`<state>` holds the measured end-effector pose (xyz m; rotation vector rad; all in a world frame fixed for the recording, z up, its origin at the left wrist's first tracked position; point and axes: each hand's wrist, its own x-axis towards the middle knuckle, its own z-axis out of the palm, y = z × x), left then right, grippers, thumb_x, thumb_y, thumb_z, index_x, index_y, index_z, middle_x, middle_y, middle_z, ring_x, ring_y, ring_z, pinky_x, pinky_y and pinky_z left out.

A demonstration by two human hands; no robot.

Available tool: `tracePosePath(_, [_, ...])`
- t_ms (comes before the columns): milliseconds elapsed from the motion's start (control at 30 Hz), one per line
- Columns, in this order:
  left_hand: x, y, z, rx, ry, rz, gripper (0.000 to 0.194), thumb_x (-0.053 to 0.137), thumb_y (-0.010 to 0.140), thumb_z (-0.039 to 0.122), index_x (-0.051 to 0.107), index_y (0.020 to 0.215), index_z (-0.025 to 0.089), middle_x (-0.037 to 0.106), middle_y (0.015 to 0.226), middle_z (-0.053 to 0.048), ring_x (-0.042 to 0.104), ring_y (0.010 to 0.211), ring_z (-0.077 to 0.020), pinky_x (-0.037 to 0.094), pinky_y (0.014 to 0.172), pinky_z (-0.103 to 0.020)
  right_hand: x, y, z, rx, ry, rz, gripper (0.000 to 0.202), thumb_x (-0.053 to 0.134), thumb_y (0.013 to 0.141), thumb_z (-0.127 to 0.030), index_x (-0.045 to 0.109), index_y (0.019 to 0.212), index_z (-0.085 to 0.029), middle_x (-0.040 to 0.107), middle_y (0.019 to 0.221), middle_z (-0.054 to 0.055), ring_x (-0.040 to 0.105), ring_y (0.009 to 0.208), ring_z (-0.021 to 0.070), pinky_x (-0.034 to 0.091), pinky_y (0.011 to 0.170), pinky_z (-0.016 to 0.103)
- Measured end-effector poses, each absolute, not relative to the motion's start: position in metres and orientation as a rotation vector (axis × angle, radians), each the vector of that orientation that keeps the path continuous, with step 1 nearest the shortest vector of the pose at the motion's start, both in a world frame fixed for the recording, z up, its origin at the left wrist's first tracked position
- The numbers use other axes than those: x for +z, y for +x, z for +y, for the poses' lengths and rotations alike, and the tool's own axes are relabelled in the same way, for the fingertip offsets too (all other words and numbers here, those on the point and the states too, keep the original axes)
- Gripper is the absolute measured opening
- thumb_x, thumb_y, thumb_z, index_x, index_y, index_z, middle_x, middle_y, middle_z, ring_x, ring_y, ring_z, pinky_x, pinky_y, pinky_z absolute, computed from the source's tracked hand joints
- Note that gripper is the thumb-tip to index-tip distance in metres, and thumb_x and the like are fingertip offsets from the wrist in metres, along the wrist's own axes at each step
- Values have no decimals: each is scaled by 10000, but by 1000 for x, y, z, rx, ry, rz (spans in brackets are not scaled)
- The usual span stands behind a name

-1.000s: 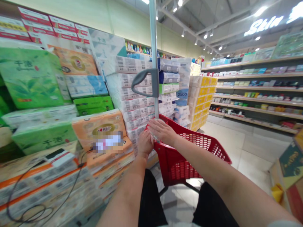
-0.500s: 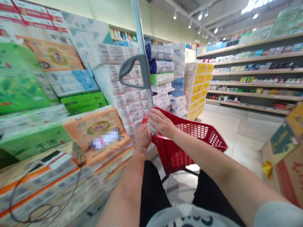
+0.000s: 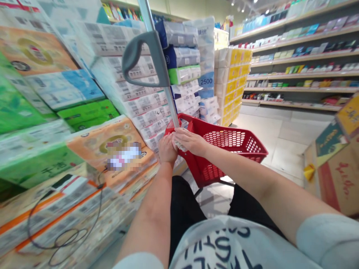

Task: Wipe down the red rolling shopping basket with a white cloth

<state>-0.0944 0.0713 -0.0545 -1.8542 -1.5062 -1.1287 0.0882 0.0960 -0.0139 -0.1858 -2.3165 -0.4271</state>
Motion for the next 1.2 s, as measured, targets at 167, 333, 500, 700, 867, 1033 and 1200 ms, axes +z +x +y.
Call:
tracePosePath(167, [-55, -93, 69, -1171, -1799, -1519, 369, 340, 928, 240, 658, 1097, 162, 649, 1196, -113, 537, 1190, -236, 380, 1051, -454, -53, 91, 89, -417, -165, -2369, 381, 338, 984, -117, 487, 1331, -64, 479, 1409, 147, 257, 1412, 195, 279, 1172, 415])
tracePosePath(333, [-54, -93, 69, -1155, -1798, -1496, 383, 355, 928, 279, 659, 1103, 126, 642, 1211, -142, 538, 1192, -252, 376, 1055, -452, -54, 94, 88, -423, -144, -2342, 386, 351, 990, -129, 470, 1357, -115, 461, 1431, 113, 261, 1412, 176, 280, 1170, 427])
tracePosePath(500, [-52, -89, 68, -1159, -1793, -1536, 388, 335, 905, 209, 655, 1109, 129, 643, 1210, -140, 522, 1210, -251, 355, 1066, -469, -85, 100, 82, -405, -207, -2383, 367, 353, 989, -121, 522, 1314, -112, 528, 1373, 105, 302, 1395, 172, 301, 1160, 410])
tracePosePath(700, [-50, -88, 69, -1141, -1761, -1537, 374, 344, 895, 205, 662, 1078, 134, 658, 1179, -133, 544, 1182, -240, 382, 1043, -447, -80, 101, 84, -511, -177, -2506, 352, 374, 987, -153, 554, 1286, -106, 497, 1400, 122, 339, 1378, 175, 243, 1183, 411])
tracePosePath(867, [-51, -85, 66, -1146, -1787, -1539, 373, 352, 894, 202, 653, 1103, 136, 645, 1204, -139, 519, 1217, -245, 358, 1061, -461, -109, 108, 77, -505, -215, -2561, 342, 395, 972, -133, 571, 1263, -101, 511, 1387, 125, 352, 1370, 153, 287, 1158, 346])
tracePosePath(1033, [-51, -85, 66, -1134, -1751, -1513, 368, 355, 890, 201, 665, 1081, 151, 659, 1185, -123, 547, 1182, -244, 386, 1038, -462, -123, 98, 72, -567, -168, -2636, 278, 460, 943, -127, 645, 1148, -96, 587, 1306, 122, 431, 1319, 151, 314, 1136, 293])
tracePosePath(1200, [-52, -87, 68, -1101, -1749, -1470, 379, 346, 896, 198, 671, 1075, 123, 665, 1172, -137, 560, 1165, -245, 402, 1029, -445, -101, 90, 75, -664, -193, -2510, 316, 403, 971, -138, 589, 1223, -90, 561, 1335, 119, 379, 1354, 163, 283, 1163, 346])
